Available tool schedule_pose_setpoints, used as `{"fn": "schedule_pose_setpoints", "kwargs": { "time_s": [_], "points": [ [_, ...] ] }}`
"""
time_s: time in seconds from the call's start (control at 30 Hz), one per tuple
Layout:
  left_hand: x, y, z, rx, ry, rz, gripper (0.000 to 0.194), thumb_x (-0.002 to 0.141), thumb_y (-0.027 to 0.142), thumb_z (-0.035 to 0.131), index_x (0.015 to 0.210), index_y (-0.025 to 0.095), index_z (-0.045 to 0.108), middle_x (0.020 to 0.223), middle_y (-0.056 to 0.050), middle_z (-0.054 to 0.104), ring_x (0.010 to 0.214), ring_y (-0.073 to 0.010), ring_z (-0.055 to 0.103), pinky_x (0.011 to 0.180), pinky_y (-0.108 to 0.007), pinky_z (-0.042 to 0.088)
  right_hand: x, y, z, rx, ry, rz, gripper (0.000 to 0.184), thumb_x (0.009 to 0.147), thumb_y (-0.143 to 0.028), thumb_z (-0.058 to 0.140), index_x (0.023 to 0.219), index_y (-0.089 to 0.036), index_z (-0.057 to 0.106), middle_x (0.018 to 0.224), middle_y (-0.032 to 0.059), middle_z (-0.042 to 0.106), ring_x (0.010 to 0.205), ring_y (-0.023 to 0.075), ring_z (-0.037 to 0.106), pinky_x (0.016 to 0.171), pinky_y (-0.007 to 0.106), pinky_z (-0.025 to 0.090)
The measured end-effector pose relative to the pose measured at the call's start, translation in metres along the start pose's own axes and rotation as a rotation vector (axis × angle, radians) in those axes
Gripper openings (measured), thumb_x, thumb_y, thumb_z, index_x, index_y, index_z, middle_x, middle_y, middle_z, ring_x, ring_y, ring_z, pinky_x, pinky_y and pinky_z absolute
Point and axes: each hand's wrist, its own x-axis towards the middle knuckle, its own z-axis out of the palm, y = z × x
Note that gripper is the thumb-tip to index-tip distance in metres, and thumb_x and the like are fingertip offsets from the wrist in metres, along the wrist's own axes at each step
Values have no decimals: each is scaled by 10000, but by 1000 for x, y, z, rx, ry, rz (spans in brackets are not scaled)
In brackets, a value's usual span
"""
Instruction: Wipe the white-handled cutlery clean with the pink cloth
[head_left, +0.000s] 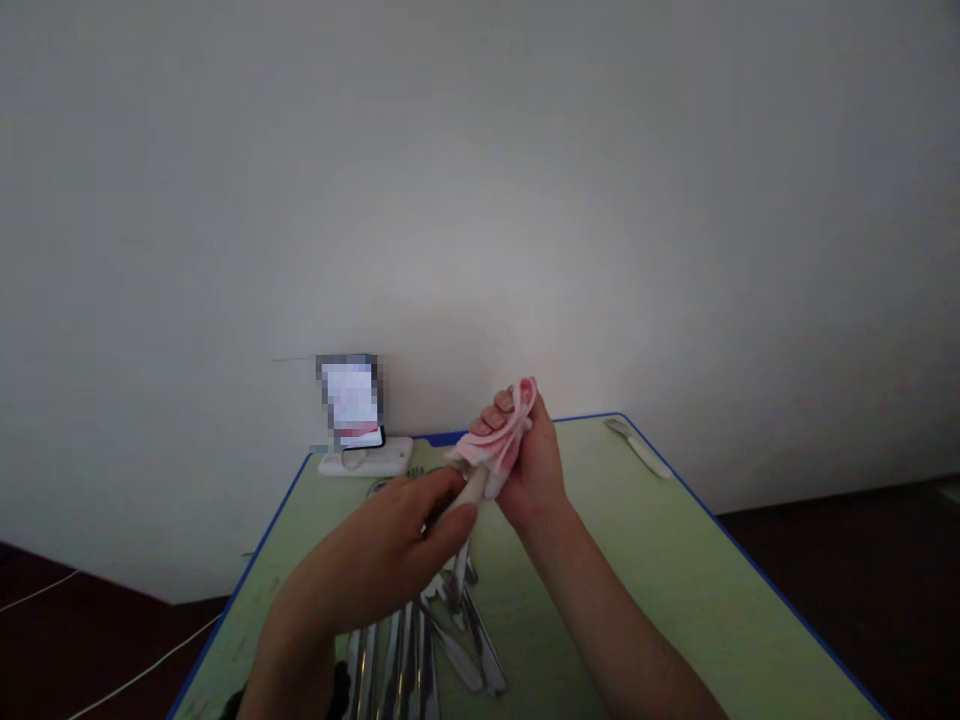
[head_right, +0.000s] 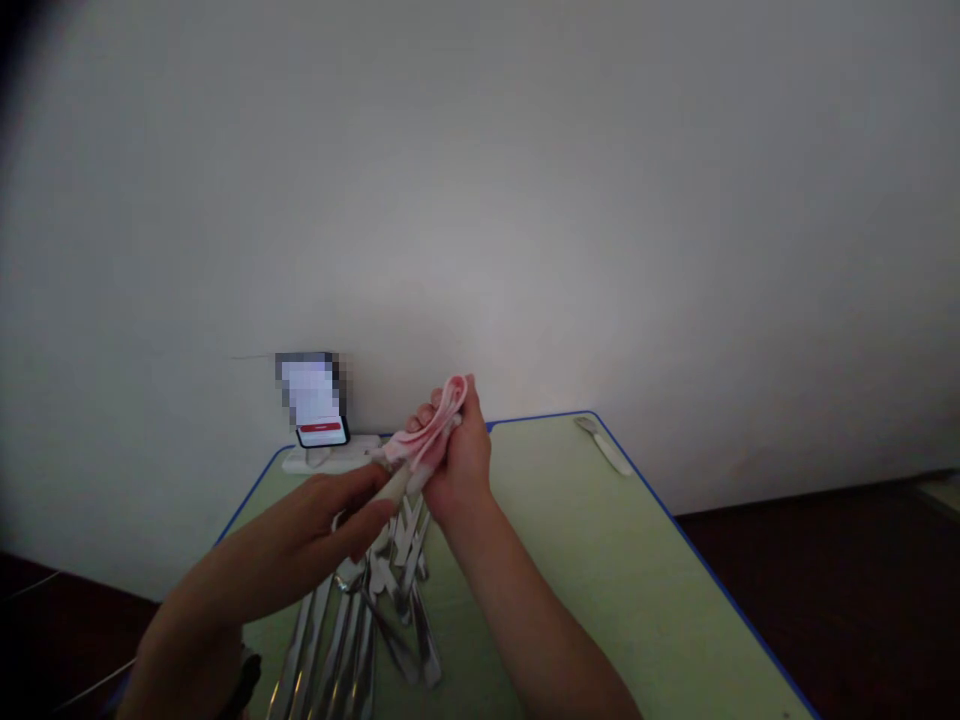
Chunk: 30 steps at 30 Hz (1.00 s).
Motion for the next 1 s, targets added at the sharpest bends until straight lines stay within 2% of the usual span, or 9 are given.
{"fn": "schedule_pose_setpoints", "kwargs": {
  "time_s": [0.13, 0.2, 0.27, 0.37, 0.5, 0.67, 0.8, 0.9, 1.0],
  "points": [
    [5, -1, 4, 34, 29, -35, 291, 912, 376, 265, 810, 193, 467, 673, 6, 530, 616, -149, 483, 588, -265, 328, 2, 3, -4, -146, 60, 21, 332, 790, -456, 534, 605, -185, 482, 468, -59, 505, 439, 81, 487, 492, 206, 444],
    [7, -4, 5, 47, 69, -58, 286, 917, 371, 249, 855, 197, 468, 679, 5, 536, 619, -158, 494, 579, -265, 321, 4, 1, -7, -212, 47, 20, 300, 766, -443, 565, 638, -178, 507, 516, -45, 559, 493, 100, 541, 560, 236, 479],
    [10, -9, 5, 69, 118, -78, 289, 920, 361, 238, 869, 199, 472, 680, 3, 537, 620, -162, 503, 571, -260, 315, 6, -2, -11, -281, -28, 64, 212, 748, -351, 596, 675, -162, 536, 569, -28, 599, 541, 109, 572, 596, 243, 487],
    [15, -16, 6, 105, 178, -104, 294, 919, 345, 235, 855, 200, 482, 678, 1, 540, 615, -163, 517, 555, -250, 308, 7, -6, -14, -350, -140, 180, 54, 682, -124, 567, 734, -139, 562, 626, -19, 622, 568, 110, 582, 604, 235, 483],
    [18, -20, 7, 119, 230, -136, 303, 916, 352, 236, 825, 203, 483, 667, 3, 548, 620, -162, 539, 555, -242, 313, 9, -8, -17, -331, -127, 236, 234, 594, -3, 433, 748, -130, 554, 641, -15, 622, 546, 105, 566, 563, 224, 472],
    [15, -16, 6, 111, 248, -141, 299, 908, 385, 263, 868, 203, 498, 646, 12, 551, 586, -153, 522, 532, -239, 288, 17, -15, -21, -195, -56, 199, 235, 604, -36, 391, 733, -128, 564, 614, -3, 609, 512, 97, 540, 561, 210, 473],
    [11, -9, 4, 58, 223, -108, 342, 910, 415, 256, 769, 201, 482, 592, 30, 512, 554, -138, 496, 520, -236, 270, 16, -22, -19, -174, -67, 172, 252, 629, -89, 400, 793, -116, 589, 692, 36, 650, 584, 132, 584, 654, 267, 500],
    [10, -5, 3, 8, 186, -80, 360, 909, 424, 257, 732, 202, 477, 605, 26, 522, 567, -139, 502, 525, -234, 280, 9, -22, -13, -180, -84, 179, 201, 710, -230, 439, 799, -128, 588, 730, 59, 664, 686, 186, 617, 724, 352, 502],
    [10, -1, 4, 37, 184, -103, 348, 909, 420, 257, 776, 204, 496, 656, 6, 565, 606, -156, 527, 567, -245, 313, 4, -13, -10, -115, -83, 192, 265, 767, -363, 434, 799, -148, 586, 744, 60, 669, 733, 204, 623, 755, 381, 496]
  ]
}}
